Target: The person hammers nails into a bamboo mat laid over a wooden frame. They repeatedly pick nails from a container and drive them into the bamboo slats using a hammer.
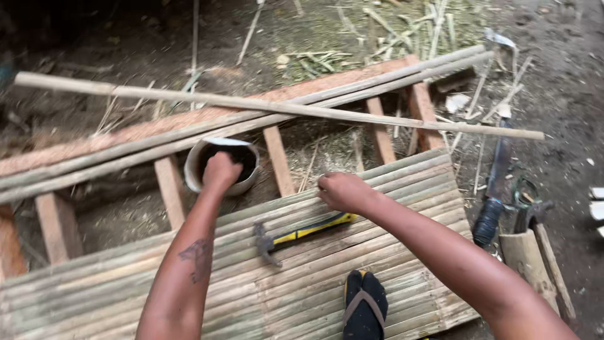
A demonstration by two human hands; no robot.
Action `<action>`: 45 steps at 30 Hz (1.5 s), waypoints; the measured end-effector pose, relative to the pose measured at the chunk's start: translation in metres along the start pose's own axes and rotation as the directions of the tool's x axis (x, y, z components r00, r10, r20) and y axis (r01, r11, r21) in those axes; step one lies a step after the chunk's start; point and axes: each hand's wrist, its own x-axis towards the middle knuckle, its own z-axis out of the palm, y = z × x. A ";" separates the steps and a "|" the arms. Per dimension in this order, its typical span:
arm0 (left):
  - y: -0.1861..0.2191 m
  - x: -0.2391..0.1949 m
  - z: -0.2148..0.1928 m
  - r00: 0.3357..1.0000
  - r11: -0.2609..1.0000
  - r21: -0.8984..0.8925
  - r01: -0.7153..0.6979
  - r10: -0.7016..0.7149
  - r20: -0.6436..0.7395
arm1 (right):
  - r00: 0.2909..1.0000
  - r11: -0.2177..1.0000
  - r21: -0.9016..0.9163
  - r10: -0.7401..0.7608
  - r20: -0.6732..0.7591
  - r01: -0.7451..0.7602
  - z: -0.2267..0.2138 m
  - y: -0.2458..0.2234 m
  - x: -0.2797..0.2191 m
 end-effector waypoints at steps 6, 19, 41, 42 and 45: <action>-0.021 0.040 0.029 0.992 0.990 0.064 -0.123 0.121 0.028 | 0.980 0.977 -0.187 -0.062 0.189 0.098 -0.025 0.009 0.032; -0.002 0.006 0.011 0.997 0.999 -0.003 0.053 -0.053 0.048 | 0.901 0.952 0.082 0.306 -0.308 -0.295 -0.022 0.113 0.115; 0.052 -0.093 -0.047 0.923 0.994 -0.101 -0.032 -0.009 -0.385 | 0.961 0.979 -0.158 0.087 -0.263 -0.132 -0.045 0.117 0.198; 0.049 -0.099 -0.048 0.899 0.992 -0.103 -0.078 0.025 -0.437 | 0.961 0.975 -0.168 0.097 -0.258 -0.143 -0.043 0.115 0.199; 0.048 -0.114 -0.052 0.833 0.977 -0.099 -0.187 0.104 -0.544 | 0.920 0.983 -0.153 0.038 -0.389 -0.105 -0.043 0.107 0.187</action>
